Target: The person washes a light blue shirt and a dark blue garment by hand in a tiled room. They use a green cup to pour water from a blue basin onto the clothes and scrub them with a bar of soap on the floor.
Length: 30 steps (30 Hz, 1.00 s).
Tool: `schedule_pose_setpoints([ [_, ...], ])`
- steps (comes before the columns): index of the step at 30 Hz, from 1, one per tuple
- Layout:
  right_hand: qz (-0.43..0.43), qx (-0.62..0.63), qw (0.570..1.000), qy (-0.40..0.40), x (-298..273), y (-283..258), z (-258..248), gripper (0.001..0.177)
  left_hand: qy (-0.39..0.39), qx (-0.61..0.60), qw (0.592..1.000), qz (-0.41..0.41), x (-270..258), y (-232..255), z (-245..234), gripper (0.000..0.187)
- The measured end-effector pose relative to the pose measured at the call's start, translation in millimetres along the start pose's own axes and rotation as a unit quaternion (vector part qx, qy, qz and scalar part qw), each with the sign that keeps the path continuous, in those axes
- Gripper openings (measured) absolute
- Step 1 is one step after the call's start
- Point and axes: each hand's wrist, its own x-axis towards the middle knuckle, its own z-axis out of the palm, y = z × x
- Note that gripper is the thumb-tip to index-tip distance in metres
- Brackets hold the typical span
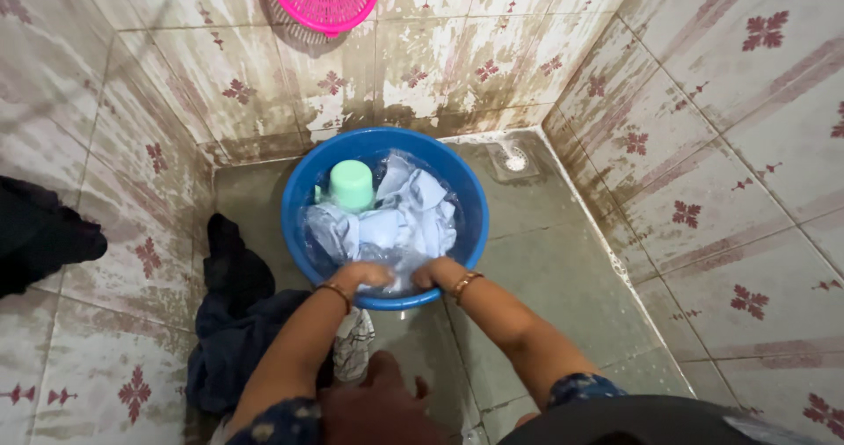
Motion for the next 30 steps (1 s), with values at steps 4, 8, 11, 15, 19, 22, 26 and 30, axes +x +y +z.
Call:
schedule_pose_setpoints([
  [4, -0.036, -0.033, 0.988, 0.150, -21.2, -25.9, -61.4, 0.036, 0.131, -0.250, 0.952, 0.120, -21.2, 18.7, -25.5, 0.097],
  [8, -0.076, -0.026, 0.909, 0.409, -88.3, -89.5, -162.2, 0.035, 0.366, -0.308, 0.831, 0.283, -63.6, 89.1, -98.3, 0.130],
  [11, -0.132, 0.107, 0.824, 0.541, -126.9, -126.0, -225.2, 0.032, 0.396, -0.258, 0.831, 0.294, -102.9, 135.6, -158.4, 0.102],
  [15, -0.283, 0.435, 0.755, 0.401, -123.3, -107.2, -236.2, 0.053, 0.419, -0.078, 0.895, 0.132, -127.0, 143.5, -192.2, 0.053],
  [19, -0.127, 0.162, 0.889, 0.410, -34.4, -74.9, -169.0, 0.065, 0.346, 0.052, 0.934, -0.066, -81.3, 86.3, -161.1, 0.048],
  [22, 0.200, 0.037, 0.975, 0.090, 5.1, -57.2, -98.9, 0.079, 0.273, 0.188, 0.937, -0.110, -18.3, 32.1, -85.5, 0.042],
  [26, 0.114, -0.052, 0.992, -0.036, 47.1, -30.1, -41.2, 0.066, 0.118, 0.185, 0.968, -0.118, 3.7, -8.2, -1.8, 0.036],
  [30, 0.178, 0.016, 0.984, 0.017, 41.5, -12.7, -9.0, 0.051, 0.050, 0.169, 0.981, -0.086, 9.0, -16.9, -7.1, 0.032],
])
